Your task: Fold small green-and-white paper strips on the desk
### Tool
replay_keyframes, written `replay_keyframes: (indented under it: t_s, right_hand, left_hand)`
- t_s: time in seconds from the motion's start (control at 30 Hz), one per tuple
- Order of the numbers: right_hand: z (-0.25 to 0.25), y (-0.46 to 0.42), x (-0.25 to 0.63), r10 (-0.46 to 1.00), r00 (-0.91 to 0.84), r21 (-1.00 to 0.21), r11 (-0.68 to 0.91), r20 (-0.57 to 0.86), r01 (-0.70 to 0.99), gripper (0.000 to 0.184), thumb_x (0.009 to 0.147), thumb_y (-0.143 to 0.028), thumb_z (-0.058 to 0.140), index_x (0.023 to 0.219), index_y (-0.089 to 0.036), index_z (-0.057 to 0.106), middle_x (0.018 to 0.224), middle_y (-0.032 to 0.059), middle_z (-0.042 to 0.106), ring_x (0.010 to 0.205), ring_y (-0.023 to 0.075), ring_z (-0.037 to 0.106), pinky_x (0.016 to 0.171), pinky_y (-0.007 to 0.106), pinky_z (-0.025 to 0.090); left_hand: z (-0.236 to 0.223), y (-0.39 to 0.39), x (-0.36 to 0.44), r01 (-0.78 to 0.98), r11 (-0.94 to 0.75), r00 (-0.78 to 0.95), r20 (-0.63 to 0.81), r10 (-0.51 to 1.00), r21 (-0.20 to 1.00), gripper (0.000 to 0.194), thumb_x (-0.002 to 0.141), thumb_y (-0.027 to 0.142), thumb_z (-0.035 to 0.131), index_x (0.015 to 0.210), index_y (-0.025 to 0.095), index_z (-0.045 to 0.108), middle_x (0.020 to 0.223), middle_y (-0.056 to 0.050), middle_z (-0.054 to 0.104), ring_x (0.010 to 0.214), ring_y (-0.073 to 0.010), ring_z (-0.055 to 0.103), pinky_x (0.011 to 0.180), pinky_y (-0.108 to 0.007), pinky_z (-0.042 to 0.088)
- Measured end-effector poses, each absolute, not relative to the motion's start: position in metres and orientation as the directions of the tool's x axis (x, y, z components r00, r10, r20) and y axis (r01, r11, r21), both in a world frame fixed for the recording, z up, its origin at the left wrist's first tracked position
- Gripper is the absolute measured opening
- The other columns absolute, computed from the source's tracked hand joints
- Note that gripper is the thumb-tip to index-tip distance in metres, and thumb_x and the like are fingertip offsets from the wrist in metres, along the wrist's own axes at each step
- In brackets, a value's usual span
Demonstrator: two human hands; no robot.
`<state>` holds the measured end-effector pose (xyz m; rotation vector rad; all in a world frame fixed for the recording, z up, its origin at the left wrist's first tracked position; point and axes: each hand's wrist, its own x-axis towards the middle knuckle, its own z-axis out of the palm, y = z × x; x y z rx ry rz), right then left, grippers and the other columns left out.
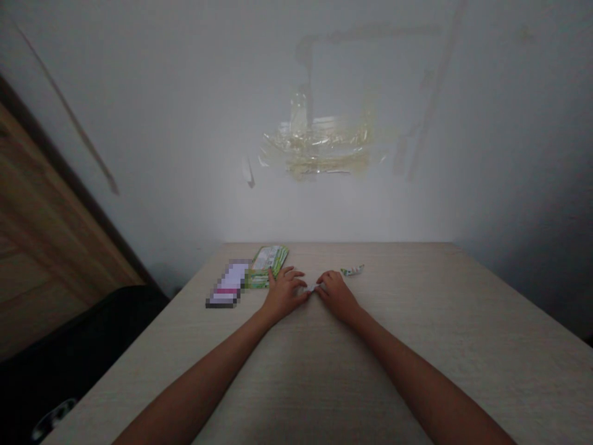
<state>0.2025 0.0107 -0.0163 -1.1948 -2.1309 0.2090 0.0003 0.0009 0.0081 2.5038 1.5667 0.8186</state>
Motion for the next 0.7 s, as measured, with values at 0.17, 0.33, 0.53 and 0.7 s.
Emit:
replay_keyframes:
  t_s: [0.17, 0.33, 0.53, 0.7]
  right_hand:
    - [-0.022, 0.015, 0.203, 0.839, -0.242, -0.524, 0.502, 0.487, 0.687, 0.022, 0.087, -0.031, 0.056, 0.103, -0.015, 0.059, 0.102, 0.0119, 0.061, 0.100, 0.0250, 0.055, 0.092, 0.040, 0.044]
    - [-0.021, 0.015, 0.201, 0.870, -0.195, -0.613, 0.463, 0.453, 0.640, 0.019, 0.085, -0.032, 0.059, 0.095, -0.017, 0.063, 0.097, 0.0091, 0.064, 0.097, 0.0235, 0.058, 0.092, 0.039, 0.044]
    - [-0.013, 0.009, 0.197, 0.891, -0.186, -0.717, 0.445, 0.415, 0.537, 0.017, 0.083, -0.029, 0.060, 0.095, -0.019, 0.066, 0.098, 0.0075, 0.069, 0.098, 0.0221, 0.061, 0.092, 0.038, 0.045]
    - [-0.012, 0.011, 0.201, 0.899, -0.185, -0.787, 0.437, 0.397, 0.435, 0.019, 0.082, -0.030, 0.060, 0.095, -0.019, 0.068, 0.096, 0.0069, 0.072, 0.095, 0.0212, 0.065, 0.091, 0.037, 0.047]
  left_hand:
    - [0.010, -0.004, 0.006, 0.833, -0.404, 0.233, 0.423, 0.876, 0.377, 0.017, 0.083, 0.044, 0.064, 0.082, 0.031, 0.074, 0.119, 0.000, 0.067, 0.131, -0.0302, 0.039, 0.107, -0.071, -0.015]
    - [0.010, -0.006, 0.012, 0.841, -0.334, 0.160, 0.394, 0.905, 0.425, 0.017, 0.083, 0.044, 0.064, 0.081, 0.030, 0.074, 0.119, 0.000, 0.067, 0.130, -0.0310, 0.040, 0.108, -0.070, -0.013]
    - [0.009, -0.007, 0.014, 0.832, -0.297, 0.137, 0.346, 0.928, 0.468, 0.018, 0.083, 0.046, 0.064, 0.086, 0.032, 0.075, 0.124, 0.000, 0.064, 0.132, -0.0305, 0.038, 0.110, -0.070, -0.003]
    - [0.005, -0.006, 0.016, 0.826, -0.318, 0.159, 0.349, 0.923, 0.465, 0.019, 0.081, 0.050, 0.065, 0.091, 0.036, 0.074, 0.127, 0.001, 0.061, 0.132, -0.0306, 0.037, 0.111, -0.071, -0.001]
